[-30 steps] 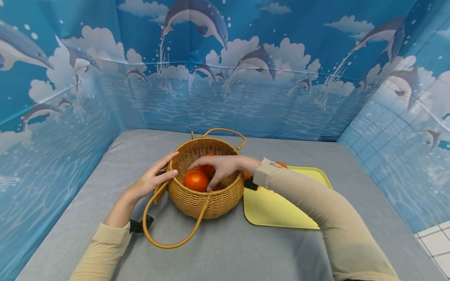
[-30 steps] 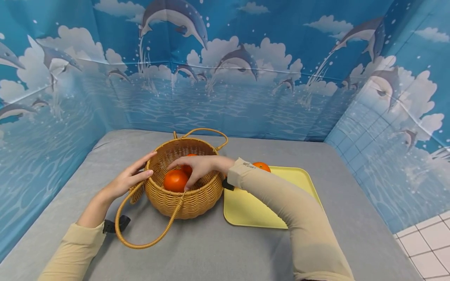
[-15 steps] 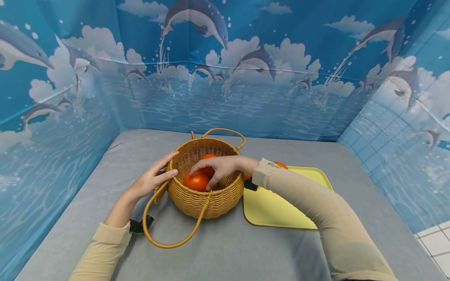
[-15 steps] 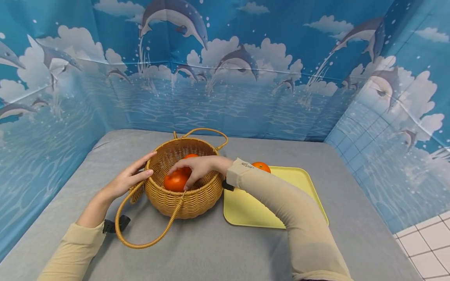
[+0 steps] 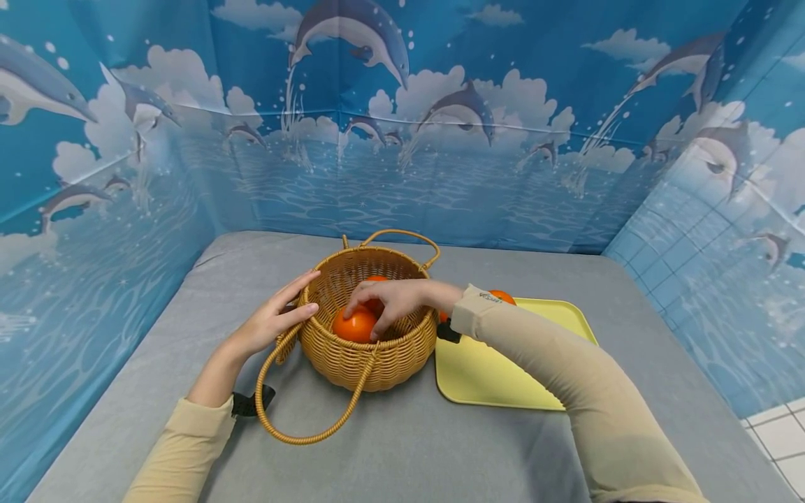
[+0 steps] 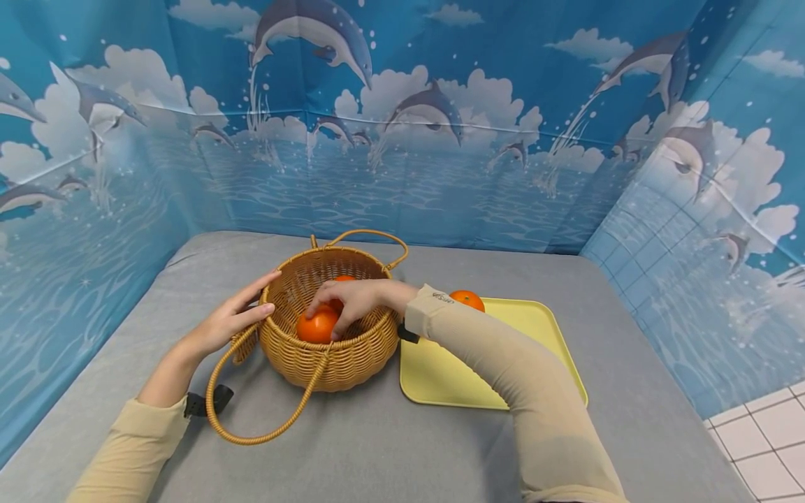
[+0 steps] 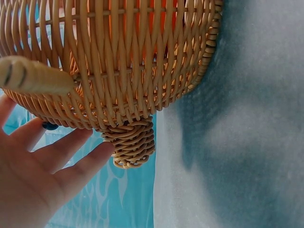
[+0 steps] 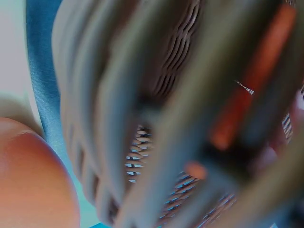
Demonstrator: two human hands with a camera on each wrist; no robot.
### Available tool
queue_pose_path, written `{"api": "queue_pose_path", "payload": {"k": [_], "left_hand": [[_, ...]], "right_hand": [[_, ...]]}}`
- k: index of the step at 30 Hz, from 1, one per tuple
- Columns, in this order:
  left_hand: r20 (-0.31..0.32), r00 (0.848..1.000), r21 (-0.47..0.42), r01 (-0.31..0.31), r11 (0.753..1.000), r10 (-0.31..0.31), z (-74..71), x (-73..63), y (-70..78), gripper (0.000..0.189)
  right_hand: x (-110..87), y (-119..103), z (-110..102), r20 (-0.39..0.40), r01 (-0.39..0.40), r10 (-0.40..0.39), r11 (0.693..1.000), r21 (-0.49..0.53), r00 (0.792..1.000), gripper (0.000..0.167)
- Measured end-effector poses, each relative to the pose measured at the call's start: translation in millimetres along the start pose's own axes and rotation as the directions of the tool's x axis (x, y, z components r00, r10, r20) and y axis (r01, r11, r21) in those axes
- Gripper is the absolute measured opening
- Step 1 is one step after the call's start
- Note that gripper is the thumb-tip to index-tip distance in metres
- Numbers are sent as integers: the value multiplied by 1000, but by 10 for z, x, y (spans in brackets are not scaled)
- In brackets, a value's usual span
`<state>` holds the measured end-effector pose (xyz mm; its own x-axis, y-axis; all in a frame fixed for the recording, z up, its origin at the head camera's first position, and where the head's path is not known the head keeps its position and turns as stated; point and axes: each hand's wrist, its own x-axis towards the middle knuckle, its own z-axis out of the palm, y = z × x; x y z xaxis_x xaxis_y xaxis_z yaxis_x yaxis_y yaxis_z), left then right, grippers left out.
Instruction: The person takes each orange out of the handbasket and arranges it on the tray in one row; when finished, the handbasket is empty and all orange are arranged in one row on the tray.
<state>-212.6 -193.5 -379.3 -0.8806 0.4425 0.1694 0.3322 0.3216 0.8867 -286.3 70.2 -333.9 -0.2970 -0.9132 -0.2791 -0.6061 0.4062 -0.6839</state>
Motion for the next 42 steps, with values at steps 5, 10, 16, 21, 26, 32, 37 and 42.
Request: {"api": "queue_pose_path", "payload": {"k": [5, 10, 16, 21, 26, 32, 37, 42], "left_hand": [[-2, 1000, -10, 5, 1000, -5, 10, -8, 11, 59], [-1, 1000, -4, 9, 1000, -9, 11, -6, -1, 59], [-6, 1000, -14, 16, 1000, -16, 25, -13, 18, 58], [-4, 1000, -13, 17, 1000, -17, 27, -14, 20, 58], [-4, 1000, -9, 19, 1000, -19, 28, -16, 24, 58], [-7, 1000, -9, 19, 1000, -19, 31, -20, 28, 58], [-5, 1000, -6, 17, 1000, -17, 28, -15, 20, 58], [-3, 1000, -10, 18, 1000, -18, 25, -13, 16, 58]], "right_hand": [[5, -6, 18, -20, -14, 15, 1000, 22, 1000, 45], [8, -7, 32, -45, -22, 22, 1000, -7, 999, 43], [9, -7, 42, -26, -56, 56, 998, -18, 998, 47], [7, -2, 52, -4, -112, 112, 992, -58, 994, 59], [13, 6, 53, 36, -115, 117, 992, -51, 993, 63], [32, 11, 60, 54, -129, 132, 990, -57, 990, 68], [41, 26, 66, 49, -122, 127, 988, -93, 991, 68], [39, 25, 68, 42, -112, 117, 986, -122, 992, 66]]}}
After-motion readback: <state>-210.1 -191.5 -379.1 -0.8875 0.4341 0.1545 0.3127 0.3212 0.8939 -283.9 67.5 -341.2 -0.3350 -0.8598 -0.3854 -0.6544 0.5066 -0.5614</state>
